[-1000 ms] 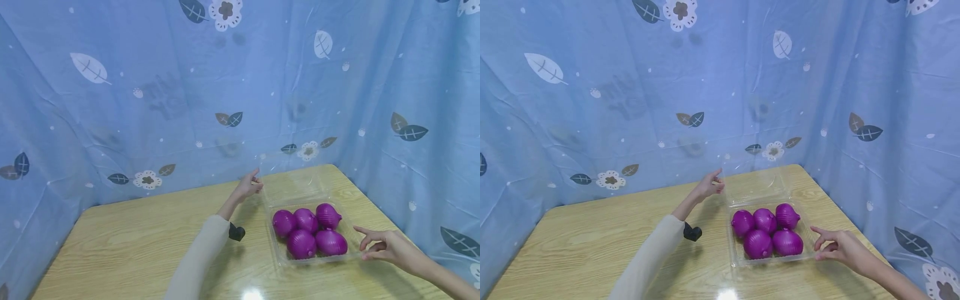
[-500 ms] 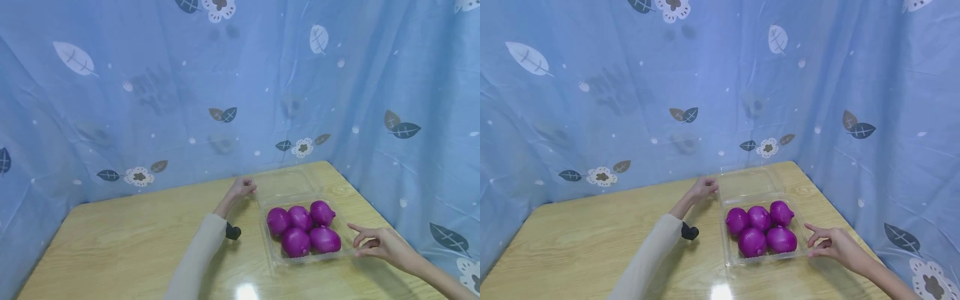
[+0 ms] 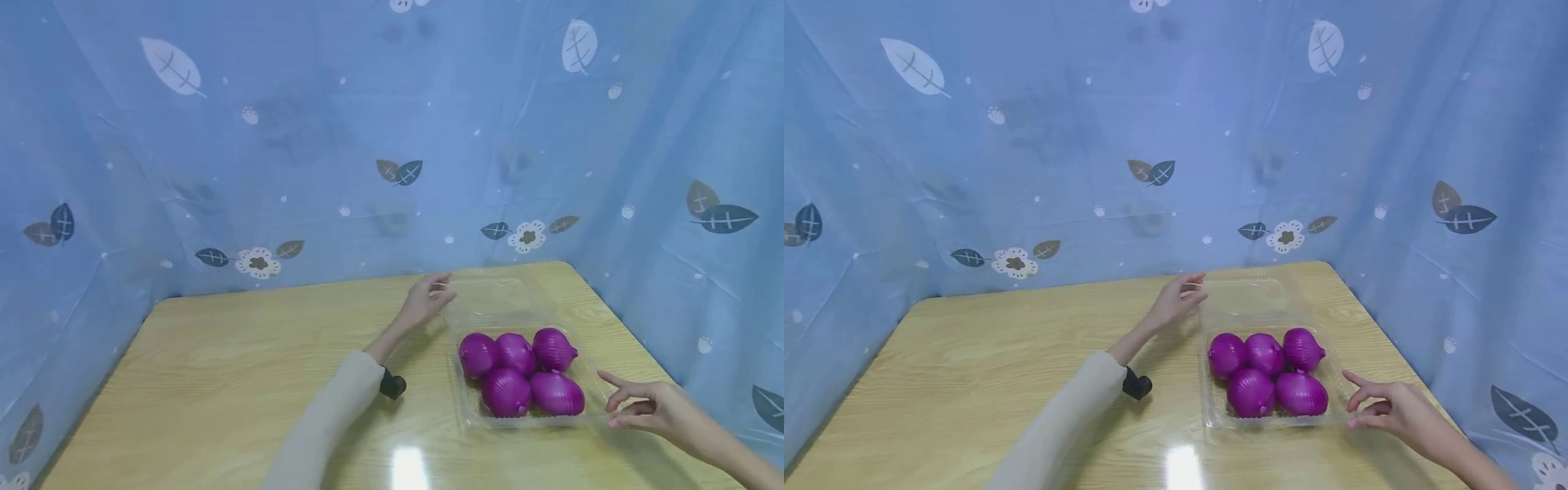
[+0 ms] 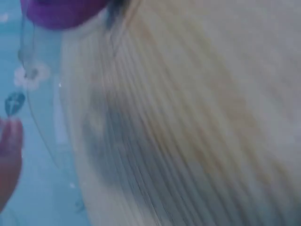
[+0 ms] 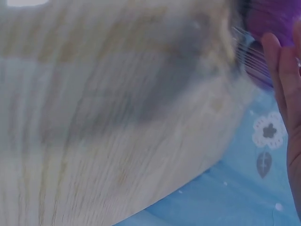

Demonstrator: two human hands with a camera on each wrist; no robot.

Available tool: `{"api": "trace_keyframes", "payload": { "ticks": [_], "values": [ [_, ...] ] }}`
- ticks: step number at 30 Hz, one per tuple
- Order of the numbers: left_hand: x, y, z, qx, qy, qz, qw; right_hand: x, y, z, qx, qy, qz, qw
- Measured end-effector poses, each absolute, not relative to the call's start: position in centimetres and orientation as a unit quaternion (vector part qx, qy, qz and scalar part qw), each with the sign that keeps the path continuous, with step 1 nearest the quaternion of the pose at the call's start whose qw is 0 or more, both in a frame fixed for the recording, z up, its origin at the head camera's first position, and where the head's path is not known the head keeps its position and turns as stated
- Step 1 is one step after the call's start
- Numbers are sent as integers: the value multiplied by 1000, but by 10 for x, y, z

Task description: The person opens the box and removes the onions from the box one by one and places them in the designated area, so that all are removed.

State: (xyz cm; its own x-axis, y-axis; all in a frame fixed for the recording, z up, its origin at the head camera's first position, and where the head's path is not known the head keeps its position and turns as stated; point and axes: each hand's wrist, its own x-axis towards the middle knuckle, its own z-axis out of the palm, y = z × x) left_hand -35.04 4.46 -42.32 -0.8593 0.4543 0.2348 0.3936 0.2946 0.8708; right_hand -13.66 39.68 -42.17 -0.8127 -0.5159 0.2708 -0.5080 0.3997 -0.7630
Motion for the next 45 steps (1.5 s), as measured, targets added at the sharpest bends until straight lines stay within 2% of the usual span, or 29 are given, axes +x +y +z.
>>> {"api": "trace_keyframes", "payload": {
  "ticks": [4, 7, 9, 17, 24, 31, 36, 45],
  "values": [
    [-331, 57, -419, 368, 750, 539, 108, -130, 405, -428, -320, 821, -472, 0],
    [-318, 64, -417, 395, 739, 522, 157, -128, 409, -430, -326, 821, -469, -12],
    [-309, 69, -416, 401, 755, 491, 170, -127, 410, -431, -328, 824, -462, -23],
    [-294, 85, -408, 427, 843, 306, 115, -132, 407, -429, -322, 844, -429, -30],
    [-290, 90, -403, 467, 861, 164, 114, -136, 401, -430, -302, 849, -432, 3],
    [-289, 87, -397, 453, 866, 151, 148, -142, 398, -427, -310, 848, -429, -14],
    [-289, 90, -395, 475, 863, 117, 129, -144, 401, -425, -318, 830, -458, 11],
    [-292, 90, -399, 468, 862, 148, 125, -143, 401, -426, -327, 825, -460, 4]
  ]
}}
